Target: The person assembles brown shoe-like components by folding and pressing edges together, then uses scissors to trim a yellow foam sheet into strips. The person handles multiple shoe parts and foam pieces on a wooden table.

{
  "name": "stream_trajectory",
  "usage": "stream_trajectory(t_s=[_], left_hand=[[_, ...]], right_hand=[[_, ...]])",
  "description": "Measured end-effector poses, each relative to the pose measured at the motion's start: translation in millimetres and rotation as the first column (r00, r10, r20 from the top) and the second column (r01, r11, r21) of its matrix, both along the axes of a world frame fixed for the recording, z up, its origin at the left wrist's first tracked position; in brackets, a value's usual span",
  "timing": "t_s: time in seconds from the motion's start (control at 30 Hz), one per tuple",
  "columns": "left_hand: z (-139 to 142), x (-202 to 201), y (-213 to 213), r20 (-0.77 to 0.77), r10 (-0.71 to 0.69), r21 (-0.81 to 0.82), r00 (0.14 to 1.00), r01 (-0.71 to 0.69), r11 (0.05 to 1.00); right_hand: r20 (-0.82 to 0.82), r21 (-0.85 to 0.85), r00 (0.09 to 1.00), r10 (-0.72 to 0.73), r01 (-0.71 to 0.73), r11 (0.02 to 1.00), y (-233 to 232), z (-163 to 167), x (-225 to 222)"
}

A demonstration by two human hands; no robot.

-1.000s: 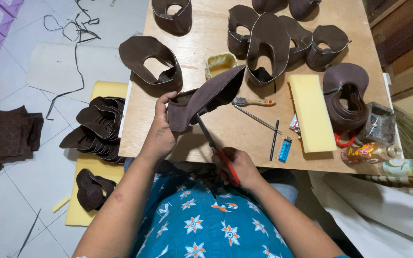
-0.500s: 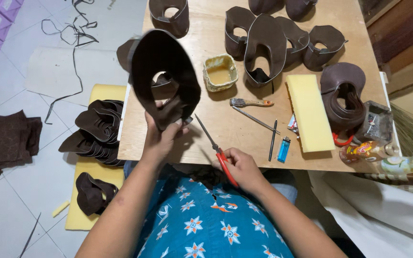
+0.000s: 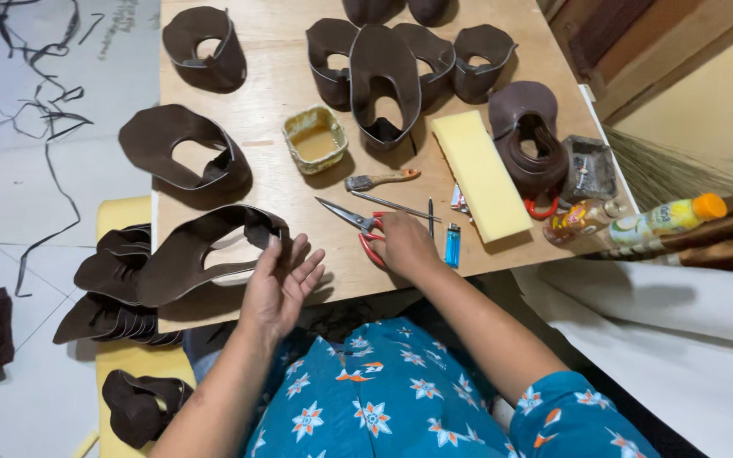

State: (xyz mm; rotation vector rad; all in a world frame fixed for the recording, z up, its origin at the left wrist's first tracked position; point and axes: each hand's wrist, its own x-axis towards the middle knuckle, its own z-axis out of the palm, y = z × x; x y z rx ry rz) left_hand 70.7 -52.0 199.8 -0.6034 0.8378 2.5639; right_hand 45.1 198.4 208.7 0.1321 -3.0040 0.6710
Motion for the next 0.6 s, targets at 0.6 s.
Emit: stream_trajectory(t_s=[0.6], left_hand=[[5.2,-18.8,-4.3,0.132,-0.063,-0.380,0.989,0.109,0.919]], right_hand=[[-0.250,-0.073,0.953,-0.170,0.157,0.985,45.7,17.9,6.0]])
